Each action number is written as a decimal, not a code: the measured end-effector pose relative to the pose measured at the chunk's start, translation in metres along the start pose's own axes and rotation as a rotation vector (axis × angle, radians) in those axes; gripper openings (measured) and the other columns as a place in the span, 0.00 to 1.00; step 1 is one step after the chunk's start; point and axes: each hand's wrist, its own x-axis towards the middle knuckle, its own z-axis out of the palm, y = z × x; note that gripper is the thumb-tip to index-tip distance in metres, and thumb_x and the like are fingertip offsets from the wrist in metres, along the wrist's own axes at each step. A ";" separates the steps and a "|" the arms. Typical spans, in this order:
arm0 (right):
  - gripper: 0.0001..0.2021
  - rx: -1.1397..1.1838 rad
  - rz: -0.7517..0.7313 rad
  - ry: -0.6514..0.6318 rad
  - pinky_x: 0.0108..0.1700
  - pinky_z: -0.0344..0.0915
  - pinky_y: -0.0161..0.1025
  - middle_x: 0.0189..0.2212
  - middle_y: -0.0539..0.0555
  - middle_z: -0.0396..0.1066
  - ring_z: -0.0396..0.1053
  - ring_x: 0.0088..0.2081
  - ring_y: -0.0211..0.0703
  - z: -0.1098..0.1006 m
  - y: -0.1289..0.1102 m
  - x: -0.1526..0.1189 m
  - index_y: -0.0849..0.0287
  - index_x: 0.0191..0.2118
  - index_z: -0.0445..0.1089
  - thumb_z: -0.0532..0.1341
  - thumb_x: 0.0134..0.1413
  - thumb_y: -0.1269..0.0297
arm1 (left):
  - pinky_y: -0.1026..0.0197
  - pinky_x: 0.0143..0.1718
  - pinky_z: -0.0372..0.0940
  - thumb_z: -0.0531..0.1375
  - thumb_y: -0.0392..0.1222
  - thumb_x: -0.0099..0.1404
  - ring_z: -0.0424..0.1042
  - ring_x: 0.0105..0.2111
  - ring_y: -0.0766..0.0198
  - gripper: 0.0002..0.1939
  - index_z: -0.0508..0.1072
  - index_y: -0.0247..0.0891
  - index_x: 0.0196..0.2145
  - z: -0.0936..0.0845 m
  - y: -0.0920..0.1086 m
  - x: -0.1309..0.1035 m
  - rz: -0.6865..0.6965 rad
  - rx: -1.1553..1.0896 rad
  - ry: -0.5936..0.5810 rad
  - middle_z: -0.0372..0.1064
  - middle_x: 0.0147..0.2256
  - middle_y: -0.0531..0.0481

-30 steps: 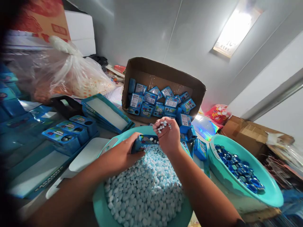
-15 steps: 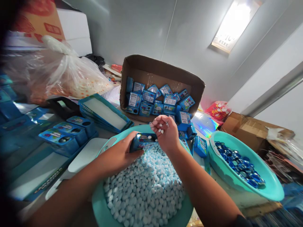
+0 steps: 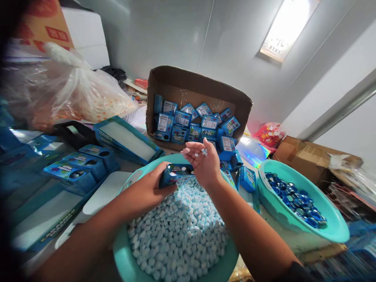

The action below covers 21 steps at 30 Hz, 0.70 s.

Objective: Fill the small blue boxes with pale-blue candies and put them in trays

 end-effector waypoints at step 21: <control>0.13 -0.191 -0.043 -0.102 0.38 0.70 0.36 0.26 0.55 0.77 0.75 0.31 0.41 0.001 0.005 -0.001 0.63 0.31 0.77 0.62 0.51 0.58 | 0.55 0.44 0.63 0.59 0.44 0.64 0.72 0.43 0.53 0.20 0.63 0.45 0.53 0.002 -0.003 0.002 -0.017 -0.020 0.014 0.73 0.43 0.50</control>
